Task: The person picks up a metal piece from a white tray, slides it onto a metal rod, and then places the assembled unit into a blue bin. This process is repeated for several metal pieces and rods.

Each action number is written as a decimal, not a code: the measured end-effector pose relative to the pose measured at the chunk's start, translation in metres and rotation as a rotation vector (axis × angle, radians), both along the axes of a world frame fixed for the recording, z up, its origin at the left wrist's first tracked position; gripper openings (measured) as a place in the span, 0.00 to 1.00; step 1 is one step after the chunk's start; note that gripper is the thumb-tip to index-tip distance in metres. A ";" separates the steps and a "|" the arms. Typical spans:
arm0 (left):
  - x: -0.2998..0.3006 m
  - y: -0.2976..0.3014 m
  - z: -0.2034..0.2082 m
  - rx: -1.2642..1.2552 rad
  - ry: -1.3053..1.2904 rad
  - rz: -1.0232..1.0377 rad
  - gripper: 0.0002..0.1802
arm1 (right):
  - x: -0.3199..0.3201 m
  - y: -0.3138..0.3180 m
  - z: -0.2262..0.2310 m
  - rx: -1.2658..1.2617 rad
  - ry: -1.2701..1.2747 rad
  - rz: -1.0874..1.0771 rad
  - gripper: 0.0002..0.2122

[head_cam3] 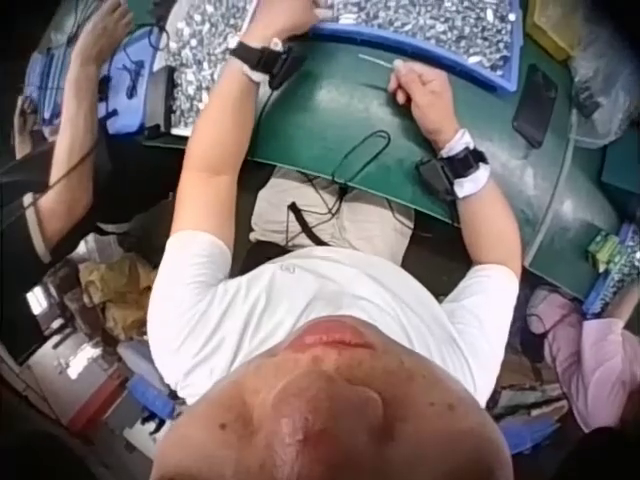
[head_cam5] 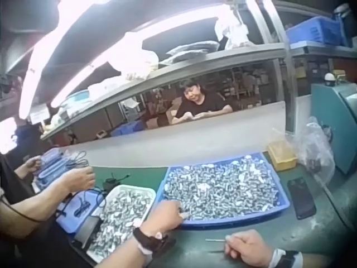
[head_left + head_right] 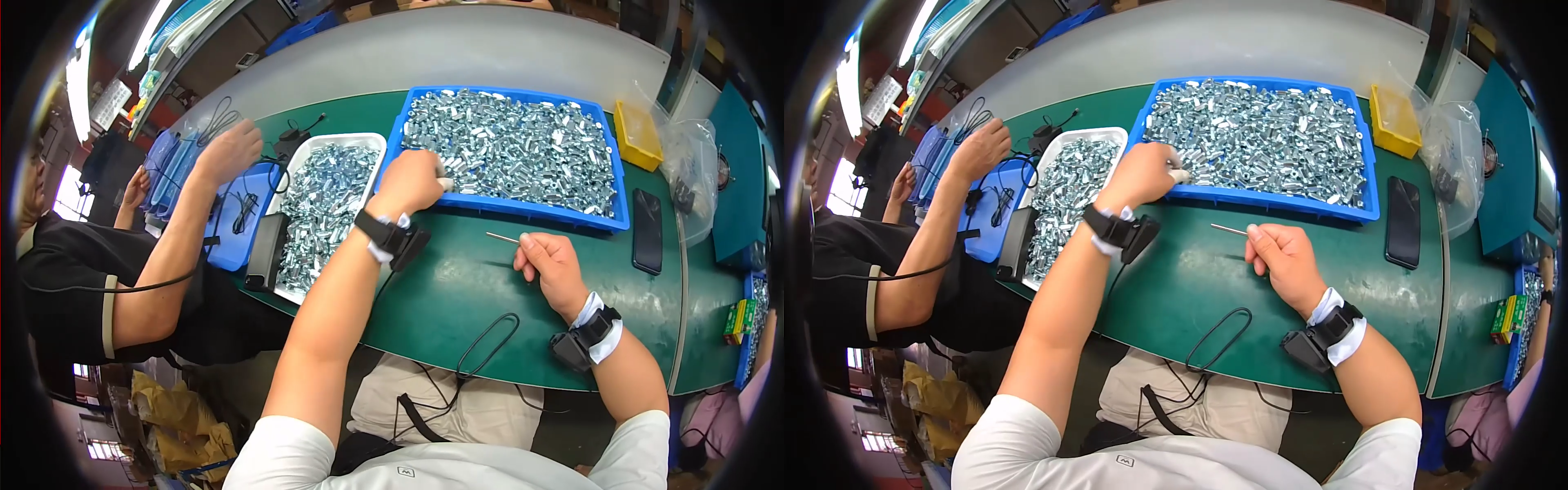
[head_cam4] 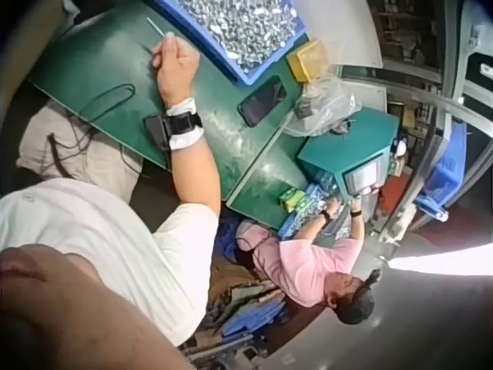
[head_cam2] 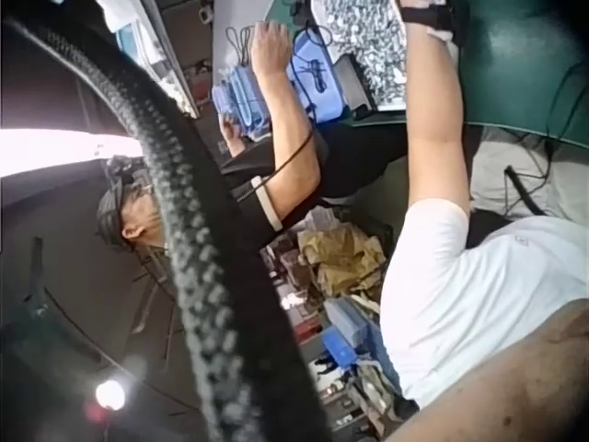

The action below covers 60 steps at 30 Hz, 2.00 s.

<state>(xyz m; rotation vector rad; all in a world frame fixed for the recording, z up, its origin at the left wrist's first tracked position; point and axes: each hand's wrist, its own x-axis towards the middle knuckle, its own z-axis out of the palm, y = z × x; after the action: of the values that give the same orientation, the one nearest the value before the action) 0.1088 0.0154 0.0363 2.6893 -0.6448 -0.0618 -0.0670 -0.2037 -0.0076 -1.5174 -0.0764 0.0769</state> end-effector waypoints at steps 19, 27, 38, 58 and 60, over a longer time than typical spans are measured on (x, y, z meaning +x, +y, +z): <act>-0.100 -0.020 -0.013 -1.218 0.695 -0.171 0.04 | -0.001 0.002 0.001 0.022 -0.051 -0.084 0.19; -0.094 -0.012 -0.019 -1.030 0.507 -0.273 0.04 | -0.001 0.005 0.001 0.019 -0.047 -0.113 0.19; -0.098 -0.019 -0.021 -1.196 0.716 -0.102 0.04 | -0.001 0.001 -0.006 -0.010 -0.058 -0.138 0.18; -0.108 -0.028 -0.019 -0.902 0.909 -0.096 0.05 | -0.005 0.008 -0.003 -0.247 -0.106 -0.081 0.18; -0.110 -0.031 -0.023 -0.915 0.862 -0.113 0.06 | -0.005 0.009 -0.005 -0.251 -0.132 -0.097 0.17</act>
<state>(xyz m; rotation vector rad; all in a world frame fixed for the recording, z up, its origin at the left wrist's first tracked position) -0.0010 -0.0157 0.0129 1.5226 -0.3854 -0.7147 -0.0724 -0.1948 -0.0128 -1.7739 -0.1019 -0.0948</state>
